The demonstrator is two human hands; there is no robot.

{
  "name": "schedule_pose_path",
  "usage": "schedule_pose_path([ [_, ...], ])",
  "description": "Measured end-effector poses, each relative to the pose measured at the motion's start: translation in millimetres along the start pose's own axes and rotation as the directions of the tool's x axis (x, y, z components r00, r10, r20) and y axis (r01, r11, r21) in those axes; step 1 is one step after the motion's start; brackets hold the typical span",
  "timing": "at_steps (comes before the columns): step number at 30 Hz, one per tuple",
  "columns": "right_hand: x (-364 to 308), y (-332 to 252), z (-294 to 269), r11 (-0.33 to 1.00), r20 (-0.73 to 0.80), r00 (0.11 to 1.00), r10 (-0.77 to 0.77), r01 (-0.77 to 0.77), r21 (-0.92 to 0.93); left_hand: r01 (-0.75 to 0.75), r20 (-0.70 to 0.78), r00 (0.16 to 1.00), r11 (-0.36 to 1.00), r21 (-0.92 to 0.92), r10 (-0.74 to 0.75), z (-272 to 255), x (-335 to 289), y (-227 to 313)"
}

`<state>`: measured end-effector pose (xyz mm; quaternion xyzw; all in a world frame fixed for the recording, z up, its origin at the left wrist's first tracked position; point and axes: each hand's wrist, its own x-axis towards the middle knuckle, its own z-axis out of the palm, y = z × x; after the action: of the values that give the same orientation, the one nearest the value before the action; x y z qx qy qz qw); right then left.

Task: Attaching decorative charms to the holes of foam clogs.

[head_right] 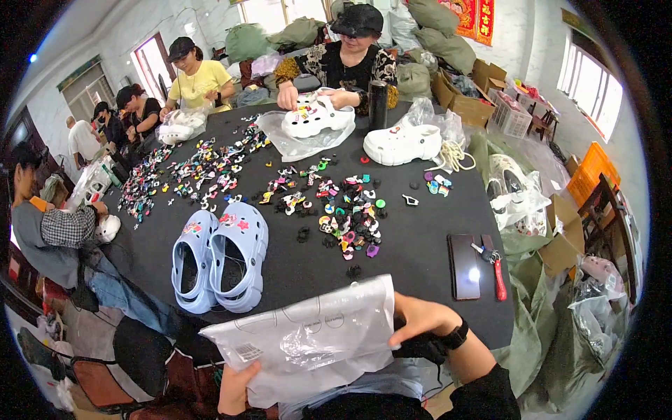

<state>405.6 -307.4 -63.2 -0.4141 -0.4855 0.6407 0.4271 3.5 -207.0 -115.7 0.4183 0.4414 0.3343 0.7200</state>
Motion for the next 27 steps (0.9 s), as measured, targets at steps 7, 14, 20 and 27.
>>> schedule_pose_path([
  [7, -17, -1, 5, 0.927, -0.117, 0.931, 0.344, -0.357, -0.117, 0.158, 0.27, 0.948, 0.985, 0.065, -0.17, -62, 9, -7],
  [14, -2, -7, 10, 0.951, -0.068, 0.95, -0.305, 0.3, -0.075, 0.72, 0.681, 0.626, 0.615, -0.32, -0.379, -77, 40, -17],
  [20, 12, -36, 10, 0.781, 0.157, 0.968, -0.198, 0.252, -0.571, -0.473, 0.876, 0.417, 0.764, 0.438, -0.244, -59, 29, 68],
  [27, 43, -70, 67, 0.446, 0.558, 0.751, -0.352, 0.659, -0.606, -0.621, 0.799, 0.595, 0.578, 0.53, -0.094, 17, 21, 81],
])
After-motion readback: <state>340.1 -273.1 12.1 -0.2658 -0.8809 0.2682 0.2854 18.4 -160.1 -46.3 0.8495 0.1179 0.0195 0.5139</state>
